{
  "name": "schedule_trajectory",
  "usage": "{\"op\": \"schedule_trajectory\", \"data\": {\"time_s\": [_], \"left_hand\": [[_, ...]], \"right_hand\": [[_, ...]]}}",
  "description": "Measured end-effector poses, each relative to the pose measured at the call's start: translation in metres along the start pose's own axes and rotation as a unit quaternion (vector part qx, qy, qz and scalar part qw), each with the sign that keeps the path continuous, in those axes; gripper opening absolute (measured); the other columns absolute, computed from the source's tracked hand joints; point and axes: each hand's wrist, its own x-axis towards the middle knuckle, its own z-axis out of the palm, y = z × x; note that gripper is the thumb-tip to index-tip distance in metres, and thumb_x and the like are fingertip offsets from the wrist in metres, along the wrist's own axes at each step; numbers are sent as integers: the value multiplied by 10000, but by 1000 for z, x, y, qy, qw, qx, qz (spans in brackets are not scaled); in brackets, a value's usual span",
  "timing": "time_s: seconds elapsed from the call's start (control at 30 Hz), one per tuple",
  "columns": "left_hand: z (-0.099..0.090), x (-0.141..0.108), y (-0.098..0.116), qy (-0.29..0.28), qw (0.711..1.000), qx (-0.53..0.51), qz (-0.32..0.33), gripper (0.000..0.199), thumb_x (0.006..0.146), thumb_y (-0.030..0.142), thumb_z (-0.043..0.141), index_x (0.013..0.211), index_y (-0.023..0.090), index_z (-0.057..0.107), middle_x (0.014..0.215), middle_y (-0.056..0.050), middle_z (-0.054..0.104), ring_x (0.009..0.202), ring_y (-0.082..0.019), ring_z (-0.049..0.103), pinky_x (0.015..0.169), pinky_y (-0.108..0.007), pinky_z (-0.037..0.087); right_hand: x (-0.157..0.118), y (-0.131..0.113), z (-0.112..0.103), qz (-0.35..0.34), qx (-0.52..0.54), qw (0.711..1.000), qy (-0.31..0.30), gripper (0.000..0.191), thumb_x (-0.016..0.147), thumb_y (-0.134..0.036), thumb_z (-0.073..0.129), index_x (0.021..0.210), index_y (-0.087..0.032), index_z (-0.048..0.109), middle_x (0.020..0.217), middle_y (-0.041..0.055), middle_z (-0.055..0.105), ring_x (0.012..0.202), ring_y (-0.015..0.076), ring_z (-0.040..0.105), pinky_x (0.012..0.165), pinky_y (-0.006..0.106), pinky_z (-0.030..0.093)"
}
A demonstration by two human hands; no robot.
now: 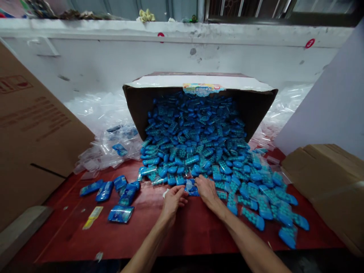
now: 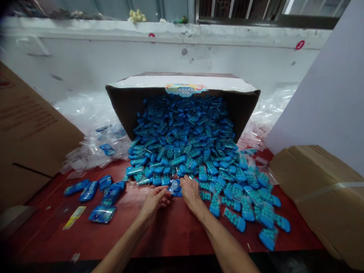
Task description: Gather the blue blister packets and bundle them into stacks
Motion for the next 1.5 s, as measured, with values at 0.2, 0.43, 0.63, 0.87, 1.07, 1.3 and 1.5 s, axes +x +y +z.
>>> {"op": "schedule_trajectory", "data": {"time_s": [0.2, 0.43, 0.63, 0.87, 1.07, 1.3, 1.5], "left_hand": [[5, 1, -9, -10, 1000, 16, -5, 314, 658, 328, 566, 893, 123, 521, 604, -11, 608, 374, -67, 504, 361, -167, 308], [8, -5, -9, -12, 999, 25, -25, 293, 663, 327, 555, 872, 124, 526, 579, -1, 598, 350, -60, 484, 347, -167, 289], [5, -3, -12, -21, 999, 6, -40, 278, 663, 317, 556, 864, 127, 524, 573, 0, 596, 349, -58, 482, 347, -163, 281], [9, -1, -14, -28, 999, 19, -40, 275, 669, 338, 551, 839, 125, 520, 567, 4, 588, 330, -52, 458, 327, -163, 250], [12, -8, -13, -23, 999, -7, -25, 368, 644, 428, 572, 837, 118, 527, 617, -19, 595, 346, -48, 453, 334, -166, 262], [27, -15, -4, -42, 994, -98, 26, 397, 580, 410, 646, 864, 145, 564, 676, -11, 601, 536, -96, 544, 446, -185, 365], [27, -2, 0, -29, 995, -89, 28, 364, 563, 384, 659, 792, 113, 579, 585, -2, 585, 440, -86, 496, 387, -190, 330]], "right_hand": [[0, -6, 1, 3, -8, 1000, -2, 214, 852, -140, 315, 875, -192, 522, 877, 44, 575, 742, 149, 553, 562, 239, 328], [4, 4, -5, -46, -6, 999, -23, 159, 840, -184, 371, 880, -179, 526, 873, 49, 573, 747, 149, 558, 573, 236, 331], [-1, 14, -5, -68, -2, 998, -7, 140, 833, -243, 403, 807, -214, 537, 846, 0, 563, 741, 124, 542, 558, 225, 297], [-5, 4, 8, -43, -17, 999, 28, 192, 837, -119, 339, 820, -168, 524, 815, 51, 566, 685, 139, 527, 524, 246, 279], [-12, 2, -2, -52, -14, 996, 65, 201, 850, -148, 331, 790, -187, 519, 785, 29, 547, 692, 130, 519, 534, 232, 295], [-38, -15, -20, -85, 160, 964, 192, 184, 819, -187, 381, 726, -184, 539, 799, 42, 527, 790, 154, 492, 695, 257, 377], [-18, -4, -9, 38, 528, 847, 51, 197, 747, -317, 481, 828, -151, 551, 715, 4, 551, 613, 117, 497, 556, 224, 411]]}}
